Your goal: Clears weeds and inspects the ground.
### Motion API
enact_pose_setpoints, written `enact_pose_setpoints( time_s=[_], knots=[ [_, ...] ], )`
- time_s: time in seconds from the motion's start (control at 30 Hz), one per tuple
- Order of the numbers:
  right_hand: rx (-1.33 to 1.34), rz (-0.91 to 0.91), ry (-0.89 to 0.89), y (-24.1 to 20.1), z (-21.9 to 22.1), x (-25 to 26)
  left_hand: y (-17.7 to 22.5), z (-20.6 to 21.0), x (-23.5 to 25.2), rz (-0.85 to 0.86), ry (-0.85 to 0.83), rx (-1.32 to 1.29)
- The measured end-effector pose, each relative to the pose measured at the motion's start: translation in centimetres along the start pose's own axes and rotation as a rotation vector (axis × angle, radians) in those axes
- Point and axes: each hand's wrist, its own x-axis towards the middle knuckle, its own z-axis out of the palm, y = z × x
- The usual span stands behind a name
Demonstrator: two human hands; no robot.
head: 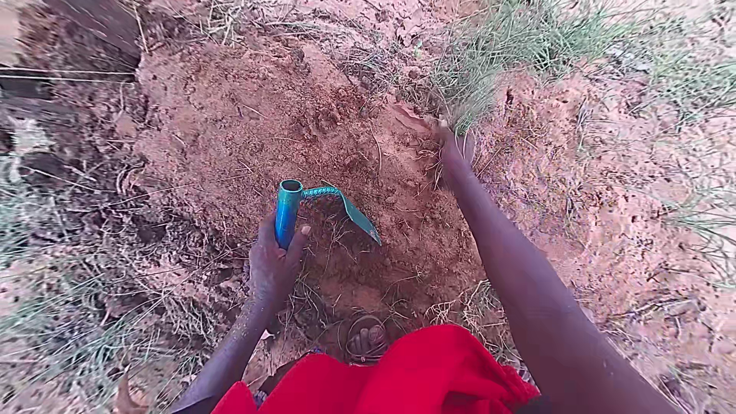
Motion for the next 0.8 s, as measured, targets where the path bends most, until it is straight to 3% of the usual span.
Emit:
enact_pose_setpoints(
  time_s=[0.1, 0.2, 0.3, 0.43, 0.53, 0.7, 0.8],
  knots=[
    [0.208, 0.131, -0.062, 1.1, -0.8, -4.6, 0.0, 0.0, 0.1, 0.013, 0.000, -0.010],
    [0.399, 0.235, -0.271, 1.6, -2.5, -9.5, -0.2, 0.0, 0.1, 0.029, 0.005, -0.036],
    [0.481, 0.226, -0.216, 2.8, -3.4, -10.9, -0.4, 0.1, 0.3, 0.038, 0.000, -0.048],
    [0.171, -0.025, 0.036, 2.5, -5.9, -7.2, -0.7, 0.1, 0.1, 0.039, -0.002, -0.042],
    [0.260, -0.092, 0.107, 1.1, -6.9, -2.6, -0.7, 0.2, 0.3, 0.057, 0.010, -0.034],
    [0.430, 0.105, -0.065, -2.7, -4.7, 2.4, -0.7, 0.2, 0.3, 0.061, 0.021, -0.020],
    [0.292, 0.159, -0.115, -5.2, -3.0, 6.1, -0.7, 0.2, 0.5, 0.065, 0.026, -0.018]
  ],
)
